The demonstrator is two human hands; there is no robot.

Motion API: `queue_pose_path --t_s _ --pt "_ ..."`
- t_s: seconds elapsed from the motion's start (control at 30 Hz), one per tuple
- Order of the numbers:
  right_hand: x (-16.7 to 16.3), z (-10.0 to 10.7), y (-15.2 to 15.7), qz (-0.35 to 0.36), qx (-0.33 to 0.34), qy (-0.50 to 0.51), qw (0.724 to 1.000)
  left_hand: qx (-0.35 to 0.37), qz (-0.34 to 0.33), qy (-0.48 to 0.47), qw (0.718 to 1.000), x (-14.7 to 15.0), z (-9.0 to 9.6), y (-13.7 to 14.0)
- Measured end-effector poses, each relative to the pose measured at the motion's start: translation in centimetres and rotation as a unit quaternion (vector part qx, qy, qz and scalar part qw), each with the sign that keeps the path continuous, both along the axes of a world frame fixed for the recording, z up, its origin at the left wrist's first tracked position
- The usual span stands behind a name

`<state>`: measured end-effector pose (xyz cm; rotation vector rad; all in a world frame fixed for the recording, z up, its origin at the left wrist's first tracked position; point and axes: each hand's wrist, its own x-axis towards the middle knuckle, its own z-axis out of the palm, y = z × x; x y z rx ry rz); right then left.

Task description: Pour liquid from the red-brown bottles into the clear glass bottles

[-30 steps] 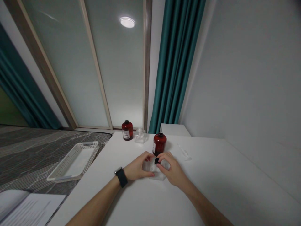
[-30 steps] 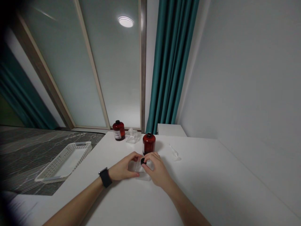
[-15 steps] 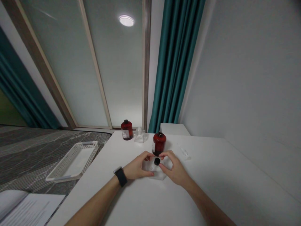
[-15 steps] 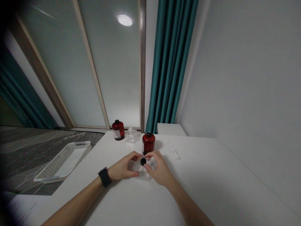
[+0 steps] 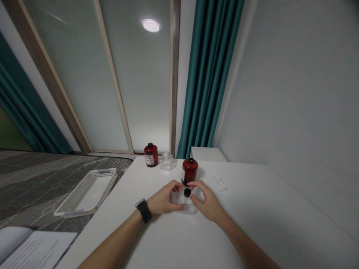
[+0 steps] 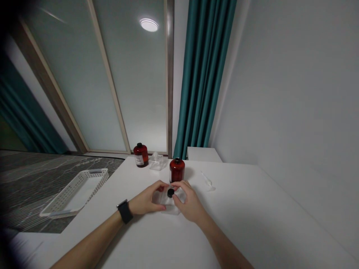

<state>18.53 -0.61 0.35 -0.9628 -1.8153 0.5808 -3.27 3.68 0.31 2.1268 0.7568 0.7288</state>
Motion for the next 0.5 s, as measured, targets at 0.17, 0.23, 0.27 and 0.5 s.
queue_pose_path --t_s 0.17,0.23,0.27,0.5 --pt "-0.6 0.1 -0.2 0.005 -0.053 0.014 0.998 -0.003 -0.003 -0.004 1.000 0.0 0.2 -0.1" --pt "-0.9 0.0 -0.2 0.009 -0.070 0.018 0.997 -0.004 0.000 -0.002 1.000 0.0 0.2 -0.1" --pt "-1.0 0.0 -0.2 0.003 -0.070 0.017 0.997 -0.004 0.001 0.000 1.000 0.0 0.1 0.0" --pt "-0.8 -0.2 0.0 0.002 -0.060 0.024 0.998 -0.005 0.000 0.000 1.000 0.0 -0.4 0.2"
